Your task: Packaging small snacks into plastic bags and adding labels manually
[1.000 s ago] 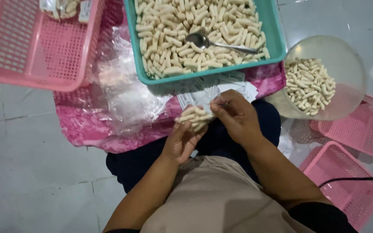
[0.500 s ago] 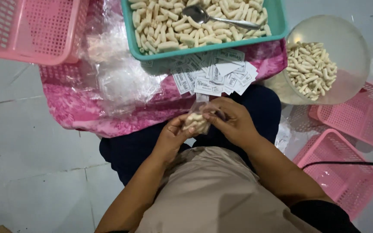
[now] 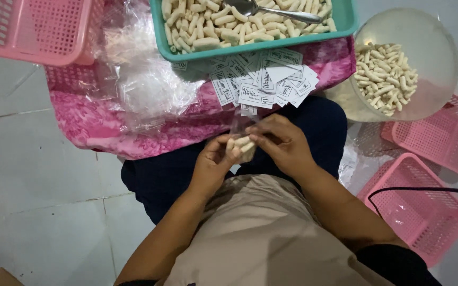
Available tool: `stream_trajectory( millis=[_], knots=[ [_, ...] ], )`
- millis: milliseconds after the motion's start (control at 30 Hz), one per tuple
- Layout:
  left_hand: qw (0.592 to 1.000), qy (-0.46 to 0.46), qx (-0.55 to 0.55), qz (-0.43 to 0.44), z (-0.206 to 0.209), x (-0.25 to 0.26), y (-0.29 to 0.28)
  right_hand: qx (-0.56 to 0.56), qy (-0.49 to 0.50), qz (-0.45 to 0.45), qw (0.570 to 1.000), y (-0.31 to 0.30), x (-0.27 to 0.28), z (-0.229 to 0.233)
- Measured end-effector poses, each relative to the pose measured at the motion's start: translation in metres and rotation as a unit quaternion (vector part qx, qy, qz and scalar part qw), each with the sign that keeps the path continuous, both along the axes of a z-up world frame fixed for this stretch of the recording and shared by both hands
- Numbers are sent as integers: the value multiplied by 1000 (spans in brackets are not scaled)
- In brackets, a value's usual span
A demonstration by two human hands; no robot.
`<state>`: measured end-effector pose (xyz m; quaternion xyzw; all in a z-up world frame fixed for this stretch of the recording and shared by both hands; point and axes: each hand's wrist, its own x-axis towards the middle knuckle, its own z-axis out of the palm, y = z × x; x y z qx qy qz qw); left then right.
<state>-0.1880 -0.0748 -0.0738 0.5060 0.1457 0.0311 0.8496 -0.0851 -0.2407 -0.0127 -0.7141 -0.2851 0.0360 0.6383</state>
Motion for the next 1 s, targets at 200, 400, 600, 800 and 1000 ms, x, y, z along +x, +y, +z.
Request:
stream_trajectory(
  millis=[200, 400, 600, 800, 1000],
  knots=[
    [999, 2, 37, -7, -9, -3, 0, -20, -9, 22, 1000, 5, -1, 12],
    [999, 16, 40, 12, 31, 7, -4, -4, 7, 31, 999, 6, -6, -9],
    [984, 8, 174, 49, 18, 11, 8, -48, 42, 32, 997, 16, 0, -13],
    [989, 19, 135, 56, 39, 18, 9, -39, 6, -4, 999, 23, 5, -17],
    [993, -9, 100, 65, 22, 20, 11, -35, 64, 34, 997, 23, 13, -6]
  ],
)
